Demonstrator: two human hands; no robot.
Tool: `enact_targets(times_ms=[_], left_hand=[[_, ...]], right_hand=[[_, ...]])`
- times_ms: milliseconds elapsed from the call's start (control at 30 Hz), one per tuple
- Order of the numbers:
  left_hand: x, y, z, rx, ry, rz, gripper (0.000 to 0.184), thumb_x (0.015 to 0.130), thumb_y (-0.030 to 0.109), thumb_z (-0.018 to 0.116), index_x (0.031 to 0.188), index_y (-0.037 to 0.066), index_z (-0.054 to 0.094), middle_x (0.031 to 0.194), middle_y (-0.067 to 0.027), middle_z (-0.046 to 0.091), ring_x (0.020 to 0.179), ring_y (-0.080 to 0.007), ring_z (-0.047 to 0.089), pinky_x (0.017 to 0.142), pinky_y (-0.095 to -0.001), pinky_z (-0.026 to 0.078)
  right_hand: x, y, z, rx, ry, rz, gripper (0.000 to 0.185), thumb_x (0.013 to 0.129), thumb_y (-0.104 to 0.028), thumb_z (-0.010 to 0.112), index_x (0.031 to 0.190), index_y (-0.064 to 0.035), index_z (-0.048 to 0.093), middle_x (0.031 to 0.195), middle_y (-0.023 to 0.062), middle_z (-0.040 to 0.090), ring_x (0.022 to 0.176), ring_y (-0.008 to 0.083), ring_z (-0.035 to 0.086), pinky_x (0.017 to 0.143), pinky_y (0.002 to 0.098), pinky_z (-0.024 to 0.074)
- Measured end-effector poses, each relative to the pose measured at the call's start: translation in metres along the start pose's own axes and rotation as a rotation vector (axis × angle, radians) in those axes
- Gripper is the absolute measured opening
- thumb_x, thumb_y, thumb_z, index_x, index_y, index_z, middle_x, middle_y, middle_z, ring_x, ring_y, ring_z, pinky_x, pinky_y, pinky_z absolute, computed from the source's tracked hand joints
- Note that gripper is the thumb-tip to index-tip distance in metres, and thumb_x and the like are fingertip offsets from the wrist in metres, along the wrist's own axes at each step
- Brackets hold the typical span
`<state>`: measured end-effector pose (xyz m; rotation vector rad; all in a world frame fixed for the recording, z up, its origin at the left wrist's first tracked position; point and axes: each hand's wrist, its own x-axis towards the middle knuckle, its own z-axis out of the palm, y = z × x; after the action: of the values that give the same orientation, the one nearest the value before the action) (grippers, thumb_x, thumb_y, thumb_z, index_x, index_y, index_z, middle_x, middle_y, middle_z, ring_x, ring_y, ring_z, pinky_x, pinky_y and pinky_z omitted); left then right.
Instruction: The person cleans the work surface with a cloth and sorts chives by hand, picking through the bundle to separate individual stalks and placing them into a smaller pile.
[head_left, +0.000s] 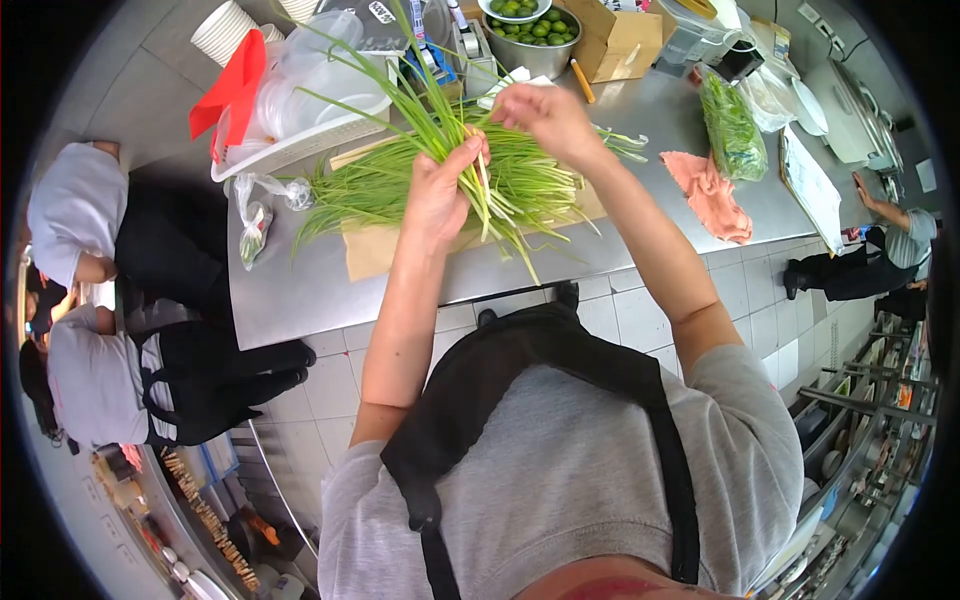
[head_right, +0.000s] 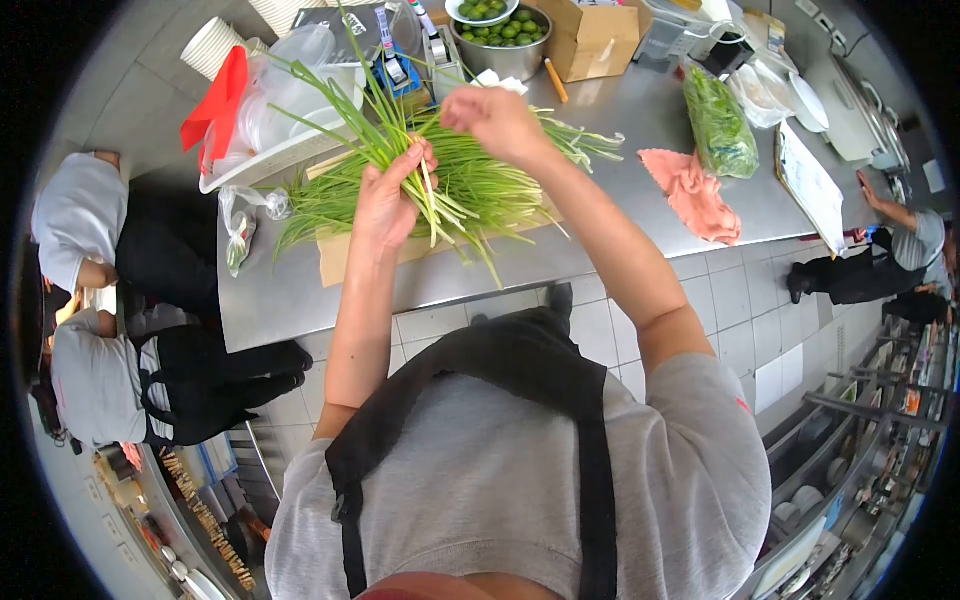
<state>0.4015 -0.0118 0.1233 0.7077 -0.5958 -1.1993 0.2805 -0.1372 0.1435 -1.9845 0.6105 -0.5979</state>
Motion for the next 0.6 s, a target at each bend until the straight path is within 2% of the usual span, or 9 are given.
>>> enact_targets(times_ms=[33, 67, 133, 167, 300, 400, 500, 567, 600], left_hand=[[0.001, -0.001, -0.004, -0.024, -0.025, 0.001, 0.014, 0.079, 0.008, 0.058, 0.092, 0.004, 0.052, 0.080, -0.0057, 0.055, 0.072, -0.0139, 0.053, 0.053, -0.0237, 0.042], [0.001, -0.001, -0.008, -0.047, -0.051, 0.000, 0.014, 0.079, 0.009, 0.057, 0.092, 0.004, 0.052, 0.081, -0.0058, 0.055, 0.073, -0.0145, 0.053, 0.055, -0.0246, 0.043], [0.003, -0.001, -0.011, -0.116, -0.016, 0.000, 0.014, 0.080, 0.009, 0.057, 0.092, 0.004, 0.053, 0.083, -0.0064, 0.056, 0.076, -0.0158, 0.054, 0.058, -0.0264, 0.045], [0.004, 0.000, -0.012, -0.184, 0.015, -0.001, 0.013, 0.081, 0.010, 0.056, 0.092, 0.005, 0.053, 0.085, -0.0070, 0.056, 0.078, -0.0170, 0.055, 0.062, -0.0283, 0.047], [0.007, 0.003, -0.015, -0.353, 0.101, 0.000, 0.014, 0.081, 0.011, 0.056, 0.094, 0.006, 0.052, 0.091, -0.0102, 0.058, 0.083, -0.0200, 0.057, 0.067, -0.0325, 0.048], [0.010, 0.000, -0.020, -0.387, 0.136, 0.027, 0.015, 0.081, 0.011, 0.056, 0.095, 0.006, 0.052, 0.094, -0.0105, 0.057, 0.087, -0.0206, 0.056, 0.073, -0.0333, 0.047], [0.015, 0.001, -0.023, -0.448, 0.147, 0.031, 0.015, 0.081, 0.011, 0.056, 0.094, 0.006, 0.052, 0.096, -0.0099, 0.057, 0.090, -0.0223, 0.054, 0.080, -0.0375, 0.045], [0.017, 0.003, -0.024, -0.504, 0.149, 0.033, 0.015, 0.081, 0.012, 0.056, 0.094, 0.006, 0.052, 0.096, -0.0094, 0.057, 0.091, -0.0225, 0.054, 0.082, -0.0389, 0.044], [0.017, 0.005, -0.025, -0.529, 0.152, 0.051, 0.015, 0.081, 0.012, 0.056, 0.094, 0.006, 0.052, 0.096, -0.0089, 0.057, 0.091, -0.0226, 0.054, 0.083, -0.0395, 0.043]], right_hand=[[0.003, 0.000, -0.004, -0.163, 0.193, -0.105, 0.028, 0.082, -0.011, 0.049, 0.109, -0.0086, 0.054, 0.081, 0.0055, 0.062, 0.070, 0.0145, 0.057, 0.064, 0.0269, 0.0443], [0.004, -0.001, -0.010, -0.162, 0.188, -0.104, 0.028, 0.082, -0.011, 0.049, 0.109, -0.0086, 0.054, 0.081, 0.0055, 0.062, 0.070, 0.0145, 0.057, 0.064, 0.0269, 0.0443], [0.005, -0.011, -0.020, -0.616, 0.286, -0.107, 0.030, 0.081, -0.011, 0.049, 0.111, -0.0133, 0.053, 0.083, 0.0116, 0.062, 0.071, 0.0257, 0.060, 0.066, 0.0337, 0.0458], [0.002, -0.017, -0.020, -0.760, 0.184, 0.002, 0.033, 0.080, -0.010, 0.050, 0.112, -0.0170, 0.052, 0.087, 0.0140, 0.061, 0.075, 0.0338, 0.057, 0.068, 0.0386, 0.0453], [-0.021, -0.023, -0.005, -0.721, 0.087, 0.051, 0.033, 0.079, -0.011, 0.053, 0.112, -0.0138, 0.051, 0.085, 0.0124, 0.062, 0.074, 0.0294, 0.059, 0.068, 0.0357, 0.0458], [-0.032, -0.016, 0.006, -0.388, 0.052, -0.125, 0.027, 0.080, -0.014, 0.053, 0.106, -0.0100, 0.055, 0.082, 0.0106, 0.062, 0.073, 0.0214, 0.059, 0.067, 0.0323, 0.0452], [-0.036, -0.011, 0.010, -0.238, 0.068, -0.005, 0.020, 0.082, -0.016, 0.053, 0.097, -0.0043, 0.059, 0.083, 0.0066, 0.062, 0.076, 0.0143, 0.057, 0.070, 0.0285, 0.0437], [-0.038, 0.006, 0.014, 0.330, 0.196, 0.137, 0.020, 0.084, -0.017, 0.051, 0.092, -0.0018, 0.060, 0.087, 0.0041, 0.062, 0.079, 0.0133, 0.056, 0.073, 0.0270, 0.0423], [-0.042, 0.010, 0.012, 0.330, 0.198, 0.137, 0.020, 0.084, -0.017, 0.051, 0.092, -0.0018, 0.060, 0.087, 0.0041, 0.062, 0.079, 0.0133, 0.056, 0.073, 0.0270, 0.0423]])
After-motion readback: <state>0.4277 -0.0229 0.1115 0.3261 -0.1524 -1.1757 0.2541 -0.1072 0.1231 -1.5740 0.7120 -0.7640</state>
